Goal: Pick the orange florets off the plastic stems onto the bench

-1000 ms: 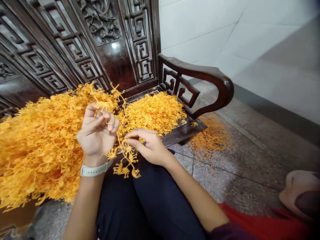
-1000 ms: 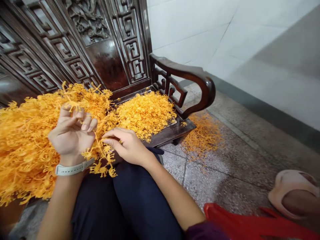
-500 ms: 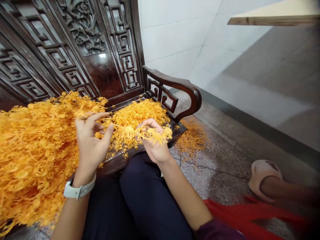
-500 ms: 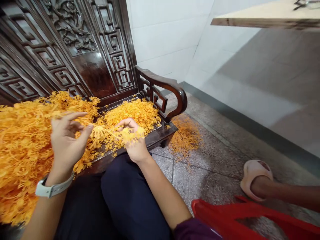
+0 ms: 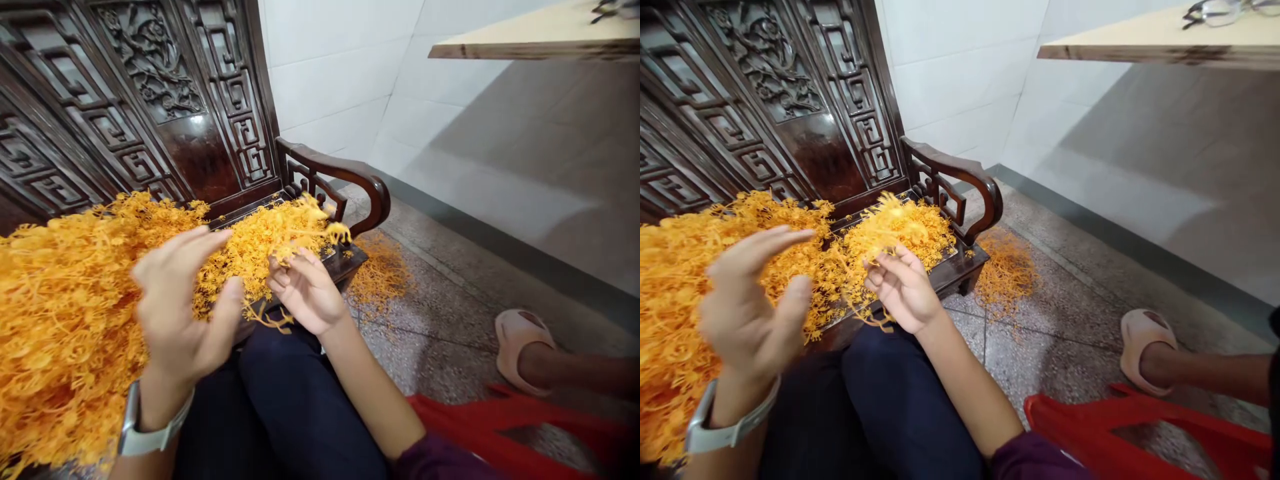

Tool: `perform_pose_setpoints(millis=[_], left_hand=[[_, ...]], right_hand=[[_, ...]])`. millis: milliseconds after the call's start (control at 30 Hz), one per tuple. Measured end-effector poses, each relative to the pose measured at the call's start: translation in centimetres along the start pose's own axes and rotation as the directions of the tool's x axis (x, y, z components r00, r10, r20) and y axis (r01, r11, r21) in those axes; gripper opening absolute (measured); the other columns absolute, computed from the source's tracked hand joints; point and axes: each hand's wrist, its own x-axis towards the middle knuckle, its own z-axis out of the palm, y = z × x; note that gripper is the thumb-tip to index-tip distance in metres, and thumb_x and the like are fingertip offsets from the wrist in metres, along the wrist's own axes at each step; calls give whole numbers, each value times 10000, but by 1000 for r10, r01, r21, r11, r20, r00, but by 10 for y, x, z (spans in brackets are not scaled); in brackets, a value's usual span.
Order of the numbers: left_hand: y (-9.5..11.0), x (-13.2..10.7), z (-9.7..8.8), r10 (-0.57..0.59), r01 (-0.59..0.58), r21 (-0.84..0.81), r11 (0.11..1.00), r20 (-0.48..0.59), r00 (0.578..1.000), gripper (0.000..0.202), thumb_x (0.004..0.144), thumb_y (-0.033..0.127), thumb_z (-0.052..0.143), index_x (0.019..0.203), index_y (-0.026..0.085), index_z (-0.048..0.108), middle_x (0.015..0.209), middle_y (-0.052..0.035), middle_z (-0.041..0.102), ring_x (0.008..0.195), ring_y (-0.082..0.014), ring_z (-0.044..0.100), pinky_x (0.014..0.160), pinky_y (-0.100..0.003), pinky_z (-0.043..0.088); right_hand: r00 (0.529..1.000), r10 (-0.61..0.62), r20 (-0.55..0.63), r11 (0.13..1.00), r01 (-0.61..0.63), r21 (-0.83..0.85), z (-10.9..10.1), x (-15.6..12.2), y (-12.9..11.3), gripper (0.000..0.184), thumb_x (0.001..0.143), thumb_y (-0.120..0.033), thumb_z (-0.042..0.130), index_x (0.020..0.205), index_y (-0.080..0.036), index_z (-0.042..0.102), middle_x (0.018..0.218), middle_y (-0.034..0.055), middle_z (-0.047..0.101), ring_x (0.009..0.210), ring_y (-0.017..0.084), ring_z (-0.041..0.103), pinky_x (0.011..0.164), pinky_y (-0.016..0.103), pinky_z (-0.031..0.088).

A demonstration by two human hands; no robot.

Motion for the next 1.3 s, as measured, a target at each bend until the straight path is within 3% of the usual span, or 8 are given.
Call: perform_pose_setpoints(millis=[133, 233, 533, 767, 900, 1100, 1233, 1300], left_hand=[[14, 7, 28, -171, 244, -168, 955, 361, 917, 418, 1094, 531, 570, 1256, 179, 725, 1173, -112, 794, 1083, -269, 742, 962, -396, 549], [5, 9, 38, -228, 426, -393, 815, 458, 859, 553, 1081, 662, 529, 1168, 174, 775, 1004, -89, 803, 898, -221, 741, 806, -332, 571], [-2, 8, 42, -204, 261, -580, 772, 163, 965, 187, 909, 411, 884, 929, 226, 876, 951, -66, 778, 931, -197, 697, 848, -305, 579], [-10, 15, 43, -539, 398, -822, 408, 135, 832, 314, 820, 387, 965, 772, 196, 720, 779, -3, 624, 739, -115, 581, 720, -226, 502], [-32, 15, 41, -588, 403, -778, 482, 54, 807, 254, 870, 346, 932, 781, 185, 757, 744, 4, 623, 697, -93, 543, 708, -213, 475], [-60, 9, 43, -587, 364, -690, 626, -110, 802, 187, 893, 355, 905, 816, 205, 825, 718, 6, 670, 685, -96, 577, 771, -241, 511], [-59, 7, 43, -590, 389, -674, 628, -87, 803, 176, 877, 360, 912, 824, 212, 833, 726, 7, 691, 680, -95, 586, 727, -238, 505], [-56, 6, 42, -576, 407, -664, 627, -42, 816, 182, 851, 360, 932, 825, 210, 832, 737, 5, 705, 673, -96, 592, 698, -237, 503]], right_hand=[[1000, 13, -3, 999, -13, -53, 3, -3, 8, 277, 799, -192, 895, 962, -206, 672, 775, -30, 655, 629, 79, 508, 644, 225, 459], [999, 15, 38, 994, -11, -107, 2, -6, 9, 283, 786, -258, 894, 934, -203, 658, 782, -23, 631, 643, 88, 503, 637, 251, 454], [995, -85, 54, 941, 98, -324, 2, -10, 3, 339, 789, -320, 924, 995, -223, 672, 890, -7, 622, 680, 97, 481, 625, 278, 465], [983, -19, 181, 928, 85, -362, -10, -8, 16, 344, 831, -352, 954, 954, -204, 669, 771, -28, 600, 651, 93, 499, 631, 265, 468], [976, -112, 184, 868, 187, -460, -12, -13, 12, 240, 902, -338, 886, 997, -225, 697, 829, -9, 652, 682, 109, 571, 631, 274, 507], [896, -424, 132, 560, 374, -739, -42, 39, 7, 197, 956, -363, 754, 1096, -265, 656, 988, 25, 687, 870, 162, 661, 821, 346, 579], [914, -363, 184, 212, 273, -938, -65, 76, 22, 282, 957, -416, 738, 1159, -221, 706, 1283, 117, 720, 1184, 263, 659, 1013, 453, 540], [927, -324, 187, 234, 270, -934, -59, 74, 29, 280, 1030, -478, 663, 1097, -218, 745, 1216, 103, 739, 1173, 252, 652, 1013, 442, 522]])
